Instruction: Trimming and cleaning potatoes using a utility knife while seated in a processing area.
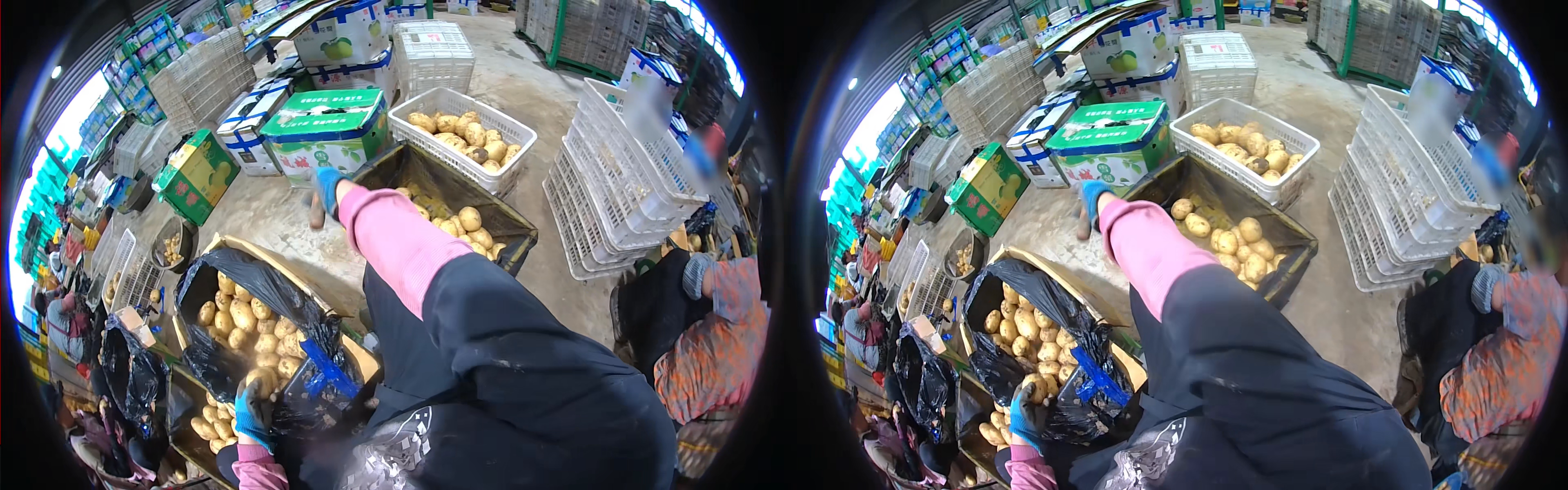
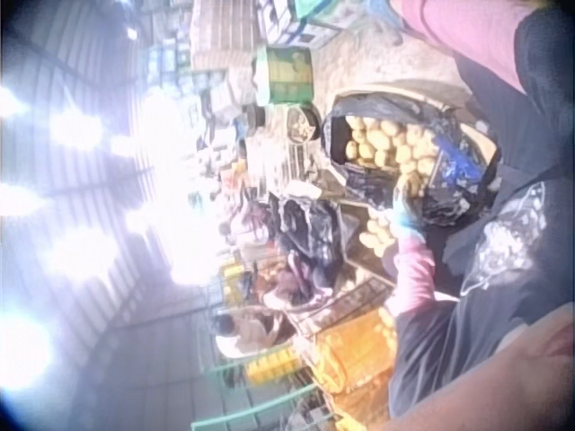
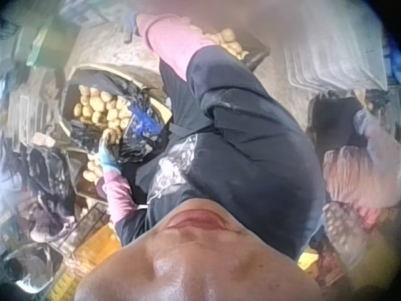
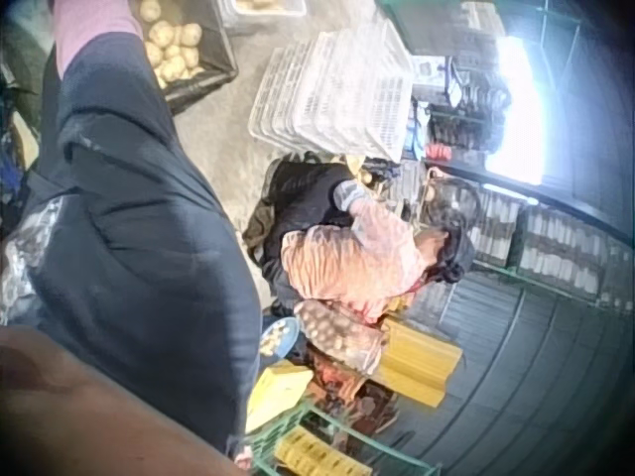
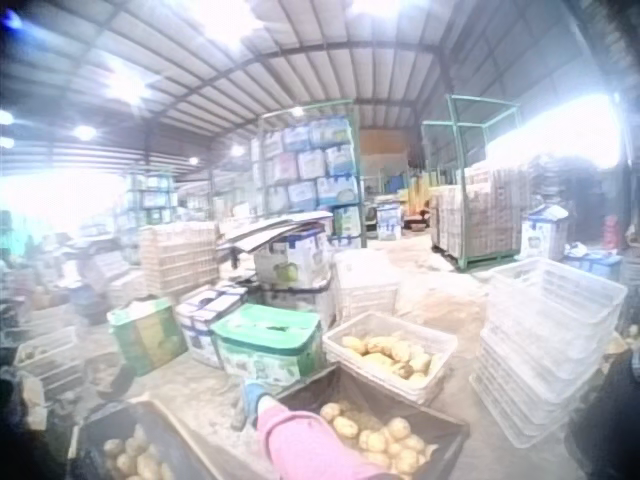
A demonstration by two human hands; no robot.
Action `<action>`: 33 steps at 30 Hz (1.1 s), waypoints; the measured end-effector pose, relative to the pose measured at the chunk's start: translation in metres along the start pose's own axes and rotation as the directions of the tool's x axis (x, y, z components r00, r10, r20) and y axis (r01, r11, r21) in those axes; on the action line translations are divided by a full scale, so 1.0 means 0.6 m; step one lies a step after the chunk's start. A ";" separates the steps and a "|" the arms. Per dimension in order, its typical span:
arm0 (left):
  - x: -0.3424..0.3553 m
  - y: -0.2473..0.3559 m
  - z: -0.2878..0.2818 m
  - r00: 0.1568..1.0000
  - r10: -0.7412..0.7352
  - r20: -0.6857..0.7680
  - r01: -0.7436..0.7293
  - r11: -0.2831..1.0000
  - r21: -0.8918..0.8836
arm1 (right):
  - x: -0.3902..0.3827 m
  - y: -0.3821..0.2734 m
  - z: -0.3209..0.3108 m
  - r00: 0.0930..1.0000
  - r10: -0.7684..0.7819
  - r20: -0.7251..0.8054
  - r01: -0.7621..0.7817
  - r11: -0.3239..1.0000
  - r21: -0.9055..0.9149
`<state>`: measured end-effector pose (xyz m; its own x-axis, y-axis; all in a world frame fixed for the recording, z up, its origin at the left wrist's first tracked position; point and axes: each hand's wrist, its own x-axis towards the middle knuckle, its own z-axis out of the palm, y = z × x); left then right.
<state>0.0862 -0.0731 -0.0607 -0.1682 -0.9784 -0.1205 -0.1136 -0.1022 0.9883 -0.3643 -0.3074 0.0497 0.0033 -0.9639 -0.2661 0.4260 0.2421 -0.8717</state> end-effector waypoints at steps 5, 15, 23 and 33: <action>-0.036 -0.014 -0.057 0.945 -0.314 -0.092 0.206 0.788 -0.580 | 0.037 -0.015 0.008 0.925 -0.327 0.193 0.091 -0.302 -0.949; -0.005 0.015 -0.026 0.941 -0.339 0.010 0.293 0.797 -0.529 | 0.051 -0.031 -0.099 0.976 -0.212 0.057 -0.040 -0.428 -0.903; 0.021 0.008 0.029 0.962 -0.269 -0.043 0.203 0.815 -0.543 | 0.098 -0.015 -0.243 0.976 -0.212 0.044 -0.098 -0.615 -0.783; -0.022 0.033 0.024 0.985 -0.161 -0.058 0.071 0.694 -0.716 | 0.074 -0.002 -0.189 0.923 -0.249 0.292 0.073 -0.633 -0.771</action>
<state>0.0718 -0.0598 -0.0411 -0.0909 -0.9579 -0.2723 0.6107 -0.2696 0.7445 -0.4674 -0.3378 -0.0080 0.1609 -0.9827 0.0919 -0.9668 -0.1383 0.2147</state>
